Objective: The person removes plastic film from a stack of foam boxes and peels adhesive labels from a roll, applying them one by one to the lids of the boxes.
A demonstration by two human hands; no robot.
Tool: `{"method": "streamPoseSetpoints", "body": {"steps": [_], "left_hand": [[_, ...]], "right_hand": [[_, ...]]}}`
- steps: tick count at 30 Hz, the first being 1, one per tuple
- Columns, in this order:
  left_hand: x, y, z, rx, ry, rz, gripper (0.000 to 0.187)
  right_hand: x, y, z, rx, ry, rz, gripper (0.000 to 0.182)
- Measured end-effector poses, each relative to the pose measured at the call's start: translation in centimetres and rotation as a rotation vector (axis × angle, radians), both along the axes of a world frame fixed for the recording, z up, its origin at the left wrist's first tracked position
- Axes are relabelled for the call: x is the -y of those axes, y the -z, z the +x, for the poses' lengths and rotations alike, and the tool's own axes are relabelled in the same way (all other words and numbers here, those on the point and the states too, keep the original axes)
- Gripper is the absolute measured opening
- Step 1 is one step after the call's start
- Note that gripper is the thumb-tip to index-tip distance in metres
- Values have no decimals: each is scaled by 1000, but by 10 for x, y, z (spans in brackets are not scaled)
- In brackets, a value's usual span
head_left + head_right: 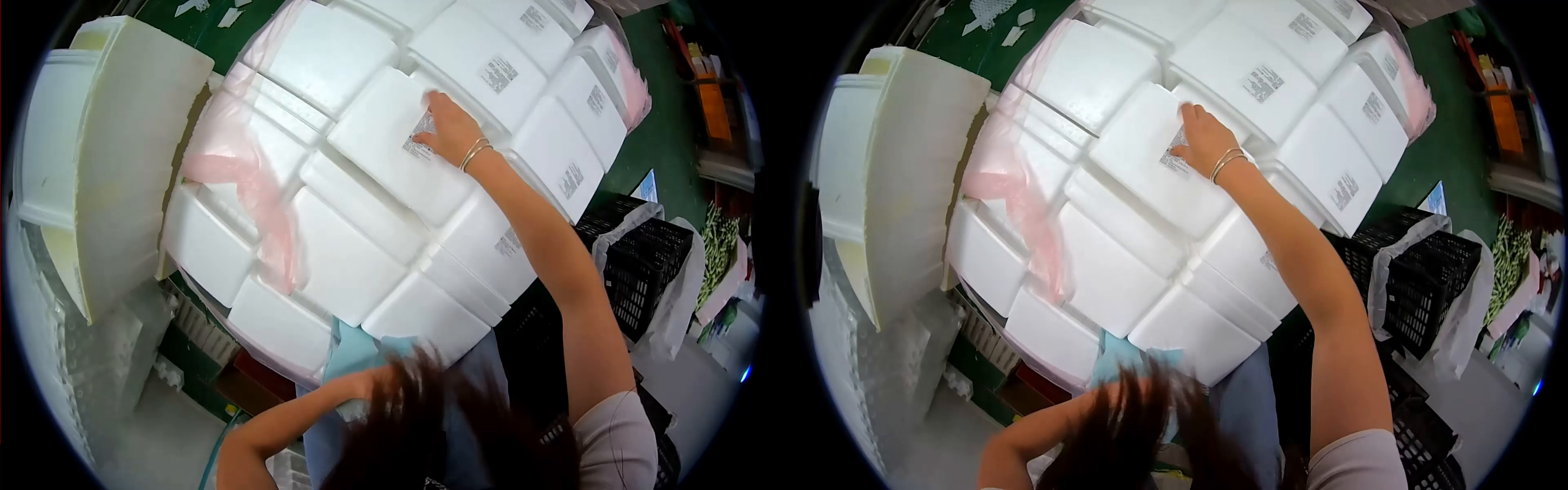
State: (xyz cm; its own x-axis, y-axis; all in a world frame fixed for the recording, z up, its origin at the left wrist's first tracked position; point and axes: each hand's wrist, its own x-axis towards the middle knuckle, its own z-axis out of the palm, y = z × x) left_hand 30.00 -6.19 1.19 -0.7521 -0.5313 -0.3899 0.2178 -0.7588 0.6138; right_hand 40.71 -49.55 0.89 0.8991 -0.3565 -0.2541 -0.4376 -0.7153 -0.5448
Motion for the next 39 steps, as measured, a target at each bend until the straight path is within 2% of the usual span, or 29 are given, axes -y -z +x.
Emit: {"method": "streamPoseSetpoints", "body": {"steps": [2,3,5,6,7,9,11,12,13,15,16,17,19,20,21,22,23,24,25,26,28,29,31,32,33,35,36,37,39], "left_hand": [[-4,-2,1,17,18,-28,27],[-4,-5,2,29,24,-41,27],[0,-16,10,92,35,-35,27],[7,-31,17,163,15,48,28],[10,-38,20,181,12,93,28],[24,-57,35,250,-4,133,28],[31,-66,46,288,-63,138,28],[35,-71,53,329,-122,147,29],[39,-77,63,336,-124,150,29],[56,-96,83,417,-199,72,28],[73,-115,97,405,-169,128,29],[78,-130,103,372,-301,176,29],[91,-149,114,558,-313,16,28],[94,-158,115,555,-447,33,23],[102,-171,120,577,-464,21,23],[113,-186,127,649,-523,44,22],[122,-200,133,717,-579,72,20],[132,-211,142,790,-606,41,20],[141,-223,152,861,-623,13,19],[147,-235,158,891,-670,44,20],[160,-251,168,887,-780,70,19],[165,-254,173,892,-773,59,19],[176,-252,184,1054,-786,-81,20],[181,-253,193,1039,-765,-105,21],[180,-245,204,1023,-756,-110,21],[178,-222,229,834,-643,-271,26],[177,-219,241,692,-593,-196,23],[174,-216,251,729,-508,-185,18],[163,-201,265,622,-588,-107,13]], "right_hand": [[-3,-3,0,133,273,-261,64],[4,0,-2,131,274,-263,64],[23,14,-9,122,483,-296,74],[24,23,-14,198,506,-431,62],[18,17,-16,200,507,-435,62],[-7,2,-19,277,486,16,41],[-21,-11,-15,39,429,697,19],[-20,-13,-11,-163,480,1019,18],[-12,-1,-10,-159,475,1024,18],[11,28,-13,21,753,1657,28],[15,25,-15,138,813,1795,35],[13,25,-16,141,810,1800,35],[4,29,-13,288,979,1632,40],[-11,32,-15,512,1035,1567,43],[-23,43,-21,569,993,1559,43],[-42,41,-22,480,914,1313,37],[-57,55,-28,451,565,956,37],[-73,27,-25,407,270,439,41],[-88,-13,-23,297,381,685,43],[-95,-49,-26,337,417,904,42],[-86,-119,-38,361,-63,1046,41],[-84,-165,-42,175,-178,1017,35],[-67,-218,-42,-109,-378,890,24],[-61,-224,-41,-108,-365,878,24],[-59,-227,-42,30,-296,800,23],[-52,-227,-41,186,-169,690,23],[-47,-224,-36,222,-139,677,24],[-46,-221,-31,125,-18,660,25],[-59,-210,-14,154,-74,348,31]]}}
